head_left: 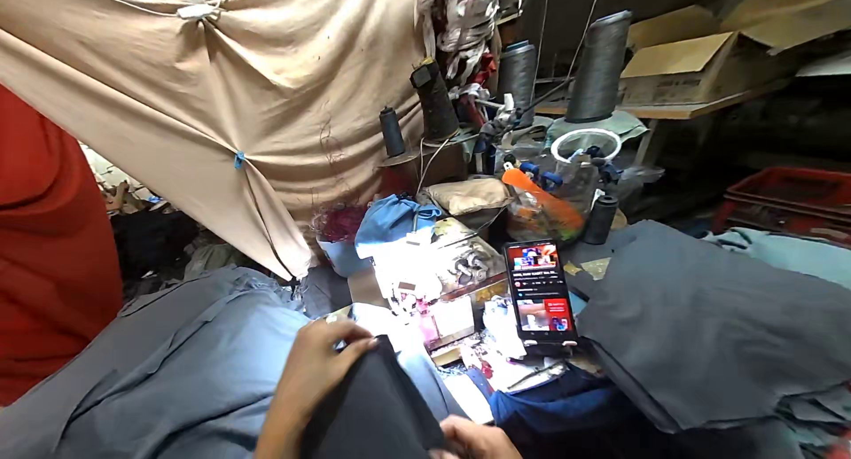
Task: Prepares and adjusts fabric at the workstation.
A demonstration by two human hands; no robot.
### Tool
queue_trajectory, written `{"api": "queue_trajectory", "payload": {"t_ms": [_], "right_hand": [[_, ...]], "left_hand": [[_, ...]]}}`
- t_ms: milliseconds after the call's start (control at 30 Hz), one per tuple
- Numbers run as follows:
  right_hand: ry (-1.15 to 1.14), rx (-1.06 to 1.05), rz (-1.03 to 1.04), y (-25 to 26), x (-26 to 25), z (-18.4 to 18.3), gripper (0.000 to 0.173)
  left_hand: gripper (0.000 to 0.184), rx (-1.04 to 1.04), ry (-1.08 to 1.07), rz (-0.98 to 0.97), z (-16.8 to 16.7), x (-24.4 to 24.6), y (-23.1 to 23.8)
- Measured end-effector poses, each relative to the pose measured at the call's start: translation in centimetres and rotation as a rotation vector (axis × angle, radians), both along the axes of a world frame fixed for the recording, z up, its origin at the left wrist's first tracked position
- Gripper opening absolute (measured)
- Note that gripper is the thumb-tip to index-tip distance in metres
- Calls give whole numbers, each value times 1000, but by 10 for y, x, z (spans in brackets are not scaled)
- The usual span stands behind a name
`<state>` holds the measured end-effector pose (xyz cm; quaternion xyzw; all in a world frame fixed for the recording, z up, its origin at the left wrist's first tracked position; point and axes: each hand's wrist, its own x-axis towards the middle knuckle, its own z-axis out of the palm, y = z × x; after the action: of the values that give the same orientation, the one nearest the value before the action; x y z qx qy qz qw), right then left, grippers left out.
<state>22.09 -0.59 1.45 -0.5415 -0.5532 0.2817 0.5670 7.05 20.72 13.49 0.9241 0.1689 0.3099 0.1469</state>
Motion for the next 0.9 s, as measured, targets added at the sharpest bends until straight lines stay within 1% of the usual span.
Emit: {"api": "queue_trajectory", "payload": {"t_ms": [33, 100, 167, 267, 400, 467, 533, 600, 667, 733, 900], "right_hand": [[15, -60, -61, 13, 7, -15, 19], [17, -141, -163, 37, 21, -49, 22], [-32, -215, -211, 53, 33, -65, 27], [-18, -220, -266, 64, 39, -60, 32], [-29, -40, -436, 73, 37, -55, 29], [-32, 8, -473, 80, 41, -60, 29], [32, -8, -435, 85, 48, -60, 30], [178, -74, -289, 89, 58, -58, 28], [305, -114, -120, 89, 65, -57, 19], [314, -133, -56, 82, 67, -58, 14], [279, -140, -46, 62, 57, -62, 11]], "left_hand": [[18, -40, 77, 46, -12, 19, 11], [21, -160, 192, 128, -32, 47, 25], [23, -210, 229, 174, -49, 62, 32], [23, -189, 171, 149, -62, 63, 34], [20, -164, 39, 148, -69, 60, 31], [16, -156, -20, 162, -74, 64, 29], [16, -131, -55, 185, -83, 69, 27], [18, -130, -44, 228, -86, 72, 21], [19, -130, -54, 242, -87, 73, 17], [17, -128, -79, 212, -89, 70, 15], [14, -119, -140, 164, -96, 67, 8]]}}
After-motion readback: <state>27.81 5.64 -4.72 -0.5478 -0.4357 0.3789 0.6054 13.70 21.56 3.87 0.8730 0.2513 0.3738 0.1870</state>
